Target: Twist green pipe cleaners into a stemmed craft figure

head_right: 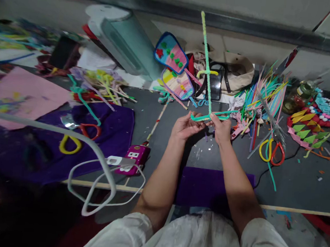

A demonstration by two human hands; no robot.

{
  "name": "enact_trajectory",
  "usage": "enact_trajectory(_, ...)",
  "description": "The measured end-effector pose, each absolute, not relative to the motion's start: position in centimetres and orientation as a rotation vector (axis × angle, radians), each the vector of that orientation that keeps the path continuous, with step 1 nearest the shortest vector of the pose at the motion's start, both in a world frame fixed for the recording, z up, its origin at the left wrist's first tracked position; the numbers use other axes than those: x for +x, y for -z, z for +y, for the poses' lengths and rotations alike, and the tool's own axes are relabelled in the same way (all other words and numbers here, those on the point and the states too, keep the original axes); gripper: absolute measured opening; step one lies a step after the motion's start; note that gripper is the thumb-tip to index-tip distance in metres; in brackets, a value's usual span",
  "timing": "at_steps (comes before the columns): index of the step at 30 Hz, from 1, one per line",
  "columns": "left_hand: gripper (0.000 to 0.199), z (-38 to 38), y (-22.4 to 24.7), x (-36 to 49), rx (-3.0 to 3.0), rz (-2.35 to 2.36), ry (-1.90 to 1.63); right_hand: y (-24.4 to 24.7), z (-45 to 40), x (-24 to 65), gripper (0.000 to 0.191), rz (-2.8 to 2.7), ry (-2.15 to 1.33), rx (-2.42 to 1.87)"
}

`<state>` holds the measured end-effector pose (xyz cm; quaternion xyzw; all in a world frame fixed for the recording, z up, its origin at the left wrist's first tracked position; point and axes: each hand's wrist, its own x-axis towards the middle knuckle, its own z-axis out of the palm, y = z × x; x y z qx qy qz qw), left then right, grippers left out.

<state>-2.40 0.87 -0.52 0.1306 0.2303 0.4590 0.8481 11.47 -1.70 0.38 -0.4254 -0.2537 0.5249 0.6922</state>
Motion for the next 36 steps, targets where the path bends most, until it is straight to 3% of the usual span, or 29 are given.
enact_trajectory(7,0.016,0.7,0.1,-1.9,0.297,0.542,-1.023,0.1,-1.6,11.6,0.032,-0.596,-1.105,-0.988)
enact_trajectory(16,0.023,1.1,1.1,-0.3,0.945,1.216,-1.644,0.9,-2.1,10.9,0.025,-0.810,-0.775,-1.152)
enact_trajectory(25,0.009,0.9,1.0,-0.4,1.184,1.489,-1.499,1.2,-2.7,10.5,0.023,-0.990,-0.680,-1.167)
enact_trajectory(36,0.005,1.6,1.2,-1.0,1.023,1.321,-1.485,1.1,-1.9,10.8,0.025,-0.780,-0.887,-1.137)
